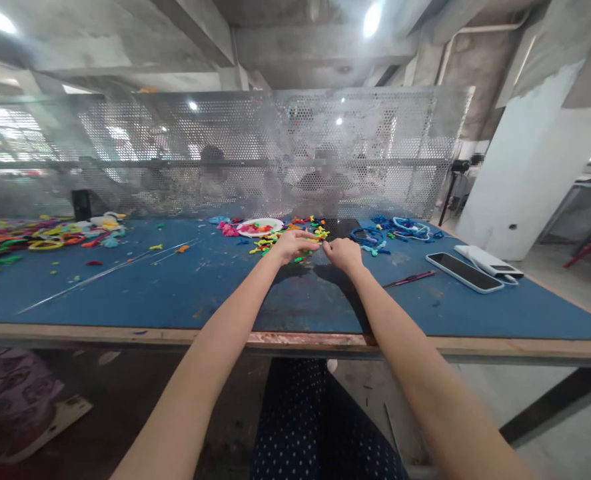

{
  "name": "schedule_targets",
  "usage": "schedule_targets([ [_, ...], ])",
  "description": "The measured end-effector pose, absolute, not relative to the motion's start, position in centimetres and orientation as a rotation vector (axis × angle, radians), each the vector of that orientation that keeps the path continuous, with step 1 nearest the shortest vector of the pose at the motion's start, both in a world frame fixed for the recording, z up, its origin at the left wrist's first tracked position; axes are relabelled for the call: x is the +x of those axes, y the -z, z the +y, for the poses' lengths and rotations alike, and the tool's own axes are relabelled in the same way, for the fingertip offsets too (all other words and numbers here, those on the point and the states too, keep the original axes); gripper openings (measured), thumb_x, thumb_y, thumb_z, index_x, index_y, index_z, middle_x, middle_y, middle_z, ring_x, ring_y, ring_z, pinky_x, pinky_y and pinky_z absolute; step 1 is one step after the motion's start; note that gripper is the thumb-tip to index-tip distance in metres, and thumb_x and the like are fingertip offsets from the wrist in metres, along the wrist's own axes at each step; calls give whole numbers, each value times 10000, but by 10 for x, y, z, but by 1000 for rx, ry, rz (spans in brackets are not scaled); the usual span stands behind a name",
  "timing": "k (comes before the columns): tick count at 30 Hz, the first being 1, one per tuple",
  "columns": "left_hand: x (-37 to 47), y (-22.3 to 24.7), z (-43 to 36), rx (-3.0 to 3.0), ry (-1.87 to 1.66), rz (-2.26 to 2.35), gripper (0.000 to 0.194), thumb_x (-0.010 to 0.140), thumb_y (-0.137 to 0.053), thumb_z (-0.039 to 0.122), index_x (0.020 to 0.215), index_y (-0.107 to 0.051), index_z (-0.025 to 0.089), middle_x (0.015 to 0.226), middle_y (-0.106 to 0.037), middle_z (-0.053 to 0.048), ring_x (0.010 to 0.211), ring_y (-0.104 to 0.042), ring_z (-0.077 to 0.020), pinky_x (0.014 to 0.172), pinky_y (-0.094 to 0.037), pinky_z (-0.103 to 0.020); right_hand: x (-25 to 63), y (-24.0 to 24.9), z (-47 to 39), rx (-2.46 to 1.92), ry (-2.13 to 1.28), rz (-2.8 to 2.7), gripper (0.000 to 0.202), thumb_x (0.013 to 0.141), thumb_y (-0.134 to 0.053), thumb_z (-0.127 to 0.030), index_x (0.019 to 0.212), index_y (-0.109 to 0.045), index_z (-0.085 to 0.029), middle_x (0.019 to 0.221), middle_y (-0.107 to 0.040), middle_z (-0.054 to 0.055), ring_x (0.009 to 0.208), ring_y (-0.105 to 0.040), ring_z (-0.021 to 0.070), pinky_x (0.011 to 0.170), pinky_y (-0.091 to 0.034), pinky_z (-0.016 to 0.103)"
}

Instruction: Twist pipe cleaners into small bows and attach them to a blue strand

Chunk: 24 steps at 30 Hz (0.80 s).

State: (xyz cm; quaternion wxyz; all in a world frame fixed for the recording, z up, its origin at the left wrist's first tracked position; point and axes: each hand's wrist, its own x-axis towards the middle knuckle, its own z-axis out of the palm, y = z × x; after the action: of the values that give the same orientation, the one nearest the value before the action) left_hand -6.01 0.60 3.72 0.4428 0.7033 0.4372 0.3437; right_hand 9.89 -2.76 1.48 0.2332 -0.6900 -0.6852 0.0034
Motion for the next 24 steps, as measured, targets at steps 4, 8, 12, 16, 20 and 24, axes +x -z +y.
schedule_targets([
  [4, -73, -37, 14, 1730, -850, 1190, 256, 899, -569, 289, 1101, -581, 132, 1049, -622, -70, 866, -627, -170, 734, -549, -348, 101, -14, -31, -1889, 1, -1864, 273, 929, -529, -347, 1129, -593, -172, 1173, -594, 88, 1005, -595, 201, 872, -496, 415],
  [8, -86, -37, 14, 1763, -873, 1221, 251, 893, -576, 276, 1098, -582, 131, 1080, -611, -73, 904, -618, -184, 760, -544, -364, 117, -13, -32, -1927, -25, -1776, 284, 925, -539, -337, 1145, -583, -163, 1170, -592, 90, 998, -599, 204, 858, -503, 417],
  [12, -71, -33, -2, 1790, -835, 1064, 260, 886, -590, 250, 1119, -581, 136, 1084, -625, -75, 905, -631, -179, 766, -548, -361, 117, -15, -27, -1885, -116, -1777, 270, 928, -535, -333, 1139, -586, -171, 1158, -597, 84, 975, -605, 196, 834, -516, 397],
  [16, -40, -25, -17, 1806, -796, 923, 319, 875, -608, 236, 1179, -557, 156, 1052, -640, -61, 824, -643, -152, 690, -558, -312, 107, -17, -20, -1775, -229, -1856, 290, 917, -551, -345, 1127, -591, -149, 1122, -609, 64, 944, -616, 207, 798, -530, 383],
  [20, -35, -23, -15, 1817, -804, 975, 197, 886, -592, 270, 1012, -607, 118, 904, -637, -34, 712, -613, -120, 616, -535, -270, 110, -17, -18, -1770, -255, -1855, 296, 916, -554, -346, 1128, -590, -144, 1115, -611, 63, 941, -618, 209, 795, -530, 385],
  [24, -38, -24, -12, 1800, -808, 1018, 198, 898, -572, 296, 969, -607, 114, 885, -631, -33, 719, -612, -124, 631, -536, -281, 117, -16, -20, -1859, -190, -1799, 303, 910, -563, -344, 1133, -589, -142, 1125, -609, 67, 942, -618, 208, 790, -530, 384],
])
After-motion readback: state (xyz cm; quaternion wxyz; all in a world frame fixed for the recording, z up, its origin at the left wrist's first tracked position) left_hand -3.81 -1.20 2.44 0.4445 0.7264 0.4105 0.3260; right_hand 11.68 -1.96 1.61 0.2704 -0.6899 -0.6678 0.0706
